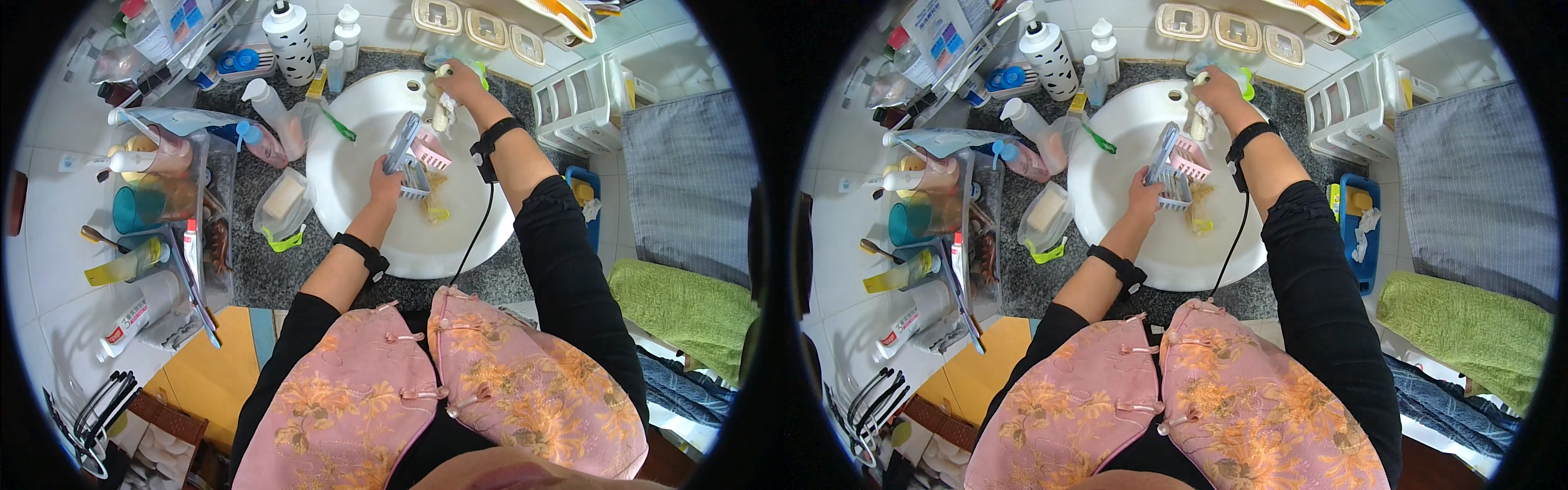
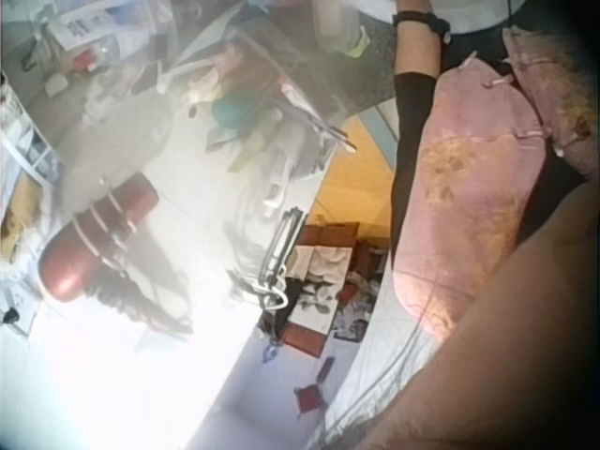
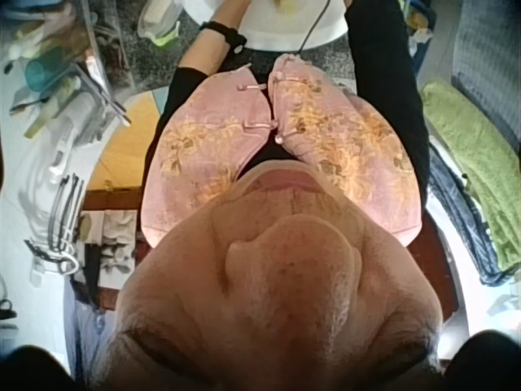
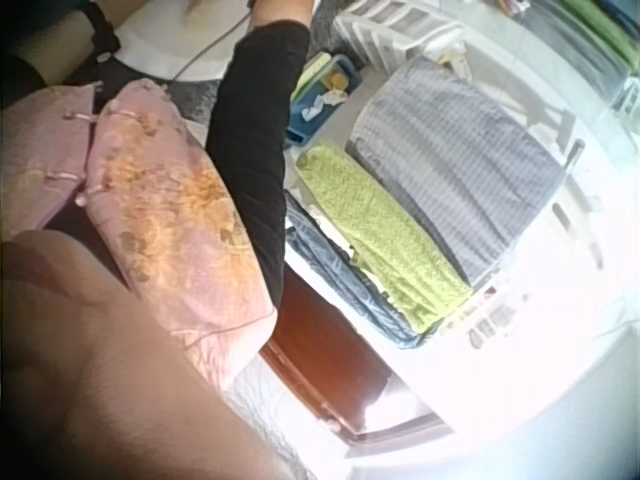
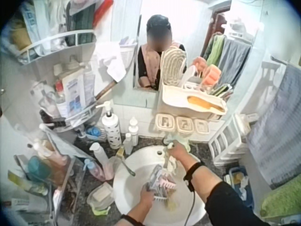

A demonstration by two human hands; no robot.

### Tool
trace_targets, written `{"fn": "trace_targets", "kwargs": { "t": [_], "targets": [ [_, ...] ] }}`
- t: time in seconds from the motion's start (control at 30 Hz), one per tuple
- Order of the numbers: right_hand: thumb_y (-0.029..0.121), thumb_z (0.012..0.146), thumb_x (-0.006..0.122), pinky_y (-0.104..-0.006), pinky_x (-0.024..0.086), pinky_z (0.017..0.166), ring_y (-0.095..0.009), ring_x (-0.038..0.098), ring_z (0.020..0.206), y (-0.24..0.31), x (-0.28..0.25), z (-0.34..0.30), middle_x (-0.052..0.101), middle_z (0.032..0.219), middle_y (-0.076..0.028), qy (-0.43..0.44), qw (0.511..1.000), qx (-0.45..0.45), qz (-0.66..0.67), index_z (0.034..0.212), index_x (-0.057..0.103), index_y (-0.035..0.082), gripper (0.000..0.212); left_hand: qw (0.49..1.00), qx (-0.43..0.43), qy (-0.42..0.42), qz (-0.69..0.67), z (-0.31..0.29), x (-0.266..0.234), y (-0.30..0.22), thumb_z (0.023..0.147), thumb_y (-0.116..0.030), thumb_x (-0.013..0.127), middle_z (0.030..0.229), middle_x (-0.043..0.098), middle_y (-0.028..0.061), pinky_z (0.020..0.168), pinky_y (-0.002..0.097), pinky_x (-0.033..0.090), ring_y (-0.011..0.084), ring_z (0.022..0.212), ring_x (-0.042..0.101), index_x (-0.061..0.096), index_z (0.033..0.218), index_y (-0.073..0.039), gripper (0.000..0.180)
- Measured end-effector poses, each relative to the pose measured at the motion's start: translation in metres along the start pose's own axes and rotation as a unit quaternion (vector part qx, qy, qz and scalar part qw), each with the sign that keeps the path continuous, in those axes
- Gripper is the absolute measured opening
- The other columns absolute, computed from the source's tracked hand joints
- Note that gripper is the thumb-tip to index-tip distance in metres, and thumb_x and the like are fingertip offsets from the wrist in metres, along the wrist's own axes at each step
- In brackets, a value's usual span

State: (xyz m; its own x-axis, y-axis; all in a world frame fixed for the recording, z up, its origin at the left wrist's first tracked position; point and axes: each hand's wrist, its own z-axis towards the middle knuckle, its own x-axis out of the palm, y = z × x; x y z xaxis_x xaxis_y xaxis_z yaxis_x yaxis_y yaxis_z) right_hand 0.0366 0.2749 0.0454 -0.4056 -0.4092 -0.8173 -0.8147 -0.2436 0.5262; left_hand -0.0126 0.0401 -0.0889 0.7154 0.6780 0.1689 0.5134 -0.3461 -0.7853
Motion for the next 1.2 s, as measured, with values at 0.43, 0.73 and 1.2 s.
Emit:
{"fn": "trace_targets", "kwargs": {
  "t": [0.43,0.73,1.2],
  "targets": [
    [0.015,0.073,0.071,-0.0341,0.051,0.066,-0.024,0.065,0.075,-0.019,0.004,0.013,0.067,0.090,-0.012,0.003,0.996,-0.086,0.017,0.118,0.057,0.019,0.047,0.999,-0.015,0.039,-0.027,0.009,0.004,0.011,0.074,-0.004,0.060,0.106,0.059,0.0102,0.052,0.0317,0.050,0.0195,0.076,0.063,0.039,0.136,-0.012,0.065],
    [0.013,0.073,0.069,-0.0328,0.050,0.072,-0.022,0.064,0.081,-0.016,0.001,0.008,0.067,0.092,-0.010,0.019,0.995,-0.097,0.015,0.119,0.057,0.020,0.048,0.998,-0.036,0.032,-0.048,0.002,0.008,0.006,0.076,-0.002,0.060,0.105,0.058,0.0109,0.047,0.0314,0.048,0.0195,0.076,0.062,0.040,0.135,-0.008,0.063],
    [0.011,0.074,0.070,-0.0318,0.049,0.074,-0.020,0.063,0.081,-0.011,-0.001,0.002,0.067,0.092,-0.008,0.034,0.996,-0.070,0.035,0.120,0.057,0.020,0.048,0.996,-0.029,0.047,-0.071,0.007,0.015,0.013,0.077,-0.001,0.059,0.102,0.058,0.0087,0.043,0.0285,0.043,0.0183,0.069,0.060,0.043,0.130,-0.013,0.057]
  ]
}}
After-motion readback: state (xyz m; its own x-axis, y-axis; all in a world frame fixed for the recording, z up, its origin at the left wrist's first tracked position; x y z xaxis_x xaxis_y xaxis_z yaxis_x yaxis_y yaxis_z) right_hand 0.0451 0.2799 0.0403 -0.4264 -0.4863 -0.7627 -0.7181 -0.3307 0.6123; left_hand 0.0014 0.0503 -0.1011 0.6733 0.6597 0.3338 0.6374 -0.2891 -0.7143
